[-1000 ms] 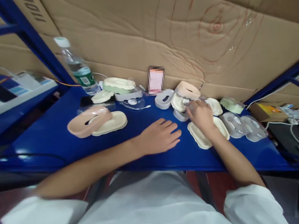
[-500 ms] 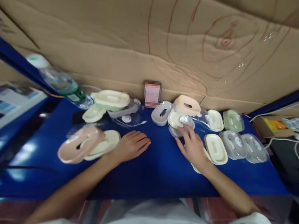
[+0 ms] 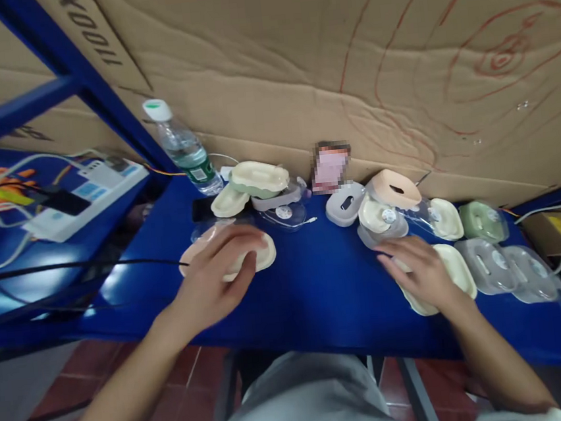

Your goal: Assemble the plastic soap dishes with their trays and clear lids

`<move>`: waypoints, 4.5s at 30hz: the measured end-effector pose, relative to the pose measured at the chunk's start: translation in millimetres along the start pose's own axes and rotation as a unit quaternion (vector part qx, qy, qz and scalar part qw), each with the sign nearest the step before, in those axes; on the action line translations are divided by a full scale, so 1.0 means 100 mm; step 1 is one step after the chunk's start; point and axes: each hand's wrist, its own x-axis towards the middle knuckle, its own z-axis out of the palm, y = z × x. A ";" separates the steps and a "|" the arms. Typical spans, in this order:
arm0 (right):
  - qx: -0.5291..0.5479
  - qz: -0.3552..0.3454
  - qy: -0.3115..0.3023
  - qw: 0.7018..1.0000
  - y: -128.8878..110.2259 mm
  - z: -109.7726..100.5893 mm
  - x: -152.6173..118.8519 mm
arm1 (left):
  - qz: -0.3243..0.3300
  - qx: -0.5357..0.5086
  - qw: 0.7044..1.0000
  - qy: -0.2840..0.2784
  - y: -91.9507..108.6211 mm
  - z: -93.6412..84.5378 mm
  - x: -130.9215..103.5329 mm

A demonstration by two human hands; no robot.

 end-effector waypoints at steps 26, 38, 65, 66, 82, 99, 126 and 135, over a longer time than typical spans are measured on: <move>0.069 -0.027 -0.120 0.990 -0.17 1.15 0.23 | -0.010 0.261 0.961 -0.085 -0.30 1.71 1.15; 0.091 -0.025 -0.120 0.988 -0.16 1.15 0.23 | -0.016 0.269 0.959 -0.092 -0.28 1.71 1.16; 0.096 -0.018 -0.129 0.987 -0.13 1.17 0.21 | -0.157 0.251 0.949 0.105 -0.38 0.66 -0.56; 0.095 -0.018 -0.129 0.987 -0.13 1.17 0.21 | -0.170 0.263 0.943 0.110 -0.36 0.67 -0.59; 0.076 -0.028 -0.127 0.989 -0.13 1.16 0.21 | -0.137 0.222 0.961 0.091 -0.37 0.60 -0.83; 0.067 -0.029 -0.129 0.989 -0.15 1.15 0.18 | 0.020 0.120 0.990 0.072 -0.14 0.58 -0.88; 0.170 -0.115 -0.049 0.977 -0.37 0.89 0.20 | -0.127 0.067 0.989 -0.028 -0.04 0.64 -1.18; 0.160 -0.171 -0.118 0.965 -0.49 1.08 0.15 | -0.109 -0.028 0.993 -0.046 -0.01 0.80 -0.86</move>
